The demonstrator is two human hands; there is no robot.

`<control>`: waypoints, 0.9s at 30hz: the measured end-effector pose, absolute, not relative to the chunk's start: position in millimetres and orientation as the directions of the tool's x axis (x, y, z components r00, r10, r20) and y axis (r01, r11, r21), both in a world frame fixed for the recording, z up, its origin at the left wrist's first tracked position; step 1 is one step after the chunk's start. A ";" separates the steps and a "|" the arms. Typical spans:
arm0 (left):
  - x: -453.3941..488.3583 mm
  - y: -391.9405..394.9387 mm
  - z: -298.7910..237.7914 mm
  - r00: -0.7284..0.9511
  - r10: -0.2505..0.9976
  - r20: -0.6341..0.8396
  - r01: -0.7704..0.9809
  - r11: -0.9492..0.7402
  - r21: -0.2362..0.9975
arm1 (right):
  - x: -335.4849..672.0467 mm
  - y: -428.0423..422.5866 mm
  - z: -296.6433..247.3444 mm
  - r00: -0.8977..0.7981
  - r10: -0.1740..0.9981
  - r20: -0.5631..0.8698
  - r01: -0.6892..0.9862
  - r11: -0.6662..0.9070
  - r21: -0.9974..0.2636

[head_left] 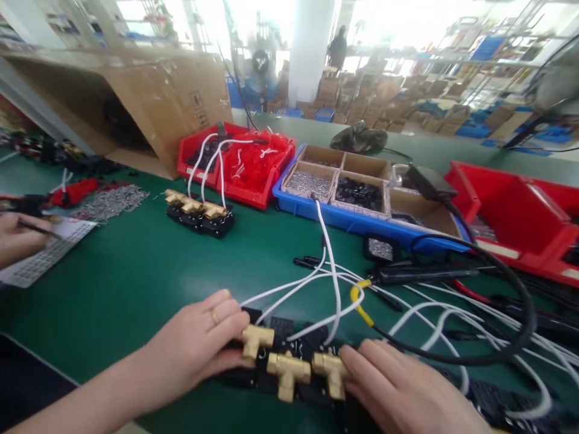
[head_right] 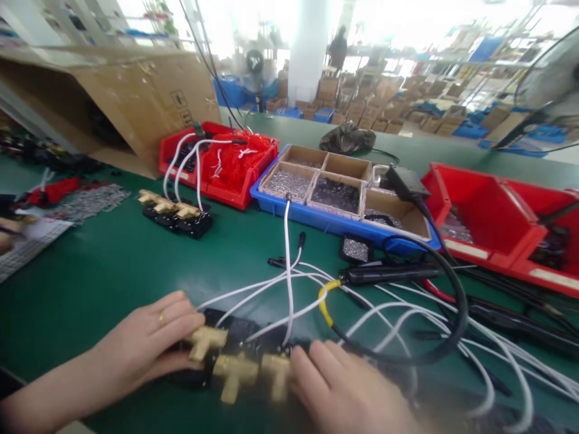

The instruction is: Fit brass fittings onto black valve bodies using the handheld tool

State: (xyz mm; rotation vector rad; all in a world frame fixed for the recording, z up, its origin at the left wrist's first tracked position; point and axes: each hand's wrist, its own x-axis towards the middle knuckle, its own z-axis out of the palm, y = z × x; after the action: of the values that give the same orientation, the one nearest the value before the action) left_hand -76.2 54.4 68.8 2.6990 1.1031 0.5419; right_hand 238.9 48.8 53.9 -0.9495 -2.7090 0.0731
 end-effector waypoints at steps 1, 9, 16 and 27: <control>-77.8 60.9 68.7 0.655 0.723 0.219 0.644 -0.686 0.338 | 236.9 54.0 57.3 -0.743 0.656 0.135 0.620 0.750 -0.230; -82.4 109.1 64.3 0.550 0.824 -0.135 0.691 -0.359 0.627 | 223.5 109.5 83.5 -0.653 0.681 -0.330 0.680 0.337 -0.651; -82.5 148.5 57.5 0.536 0.788 -0.303 0.683 -0.193 0.705 | 230.2 162.8 50.6 -0.724 0.547 -0.420 0.631 0.280 -0.723; -81.0 201.7 28.7 0.548 0.787 -0.284 0.652 -0.188 0.735 | 224.1 196.2 11.2 -0.676 0.694 -0.247 0.647 0.400 -0.649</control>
State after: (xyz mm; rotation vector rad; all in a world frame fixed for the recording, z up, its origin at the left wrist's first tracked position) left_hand -81.0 201.7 28.7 1.9123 1.1693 0.1953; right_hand 224.1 196.2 11.2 -1.2355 -2.5756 1.1500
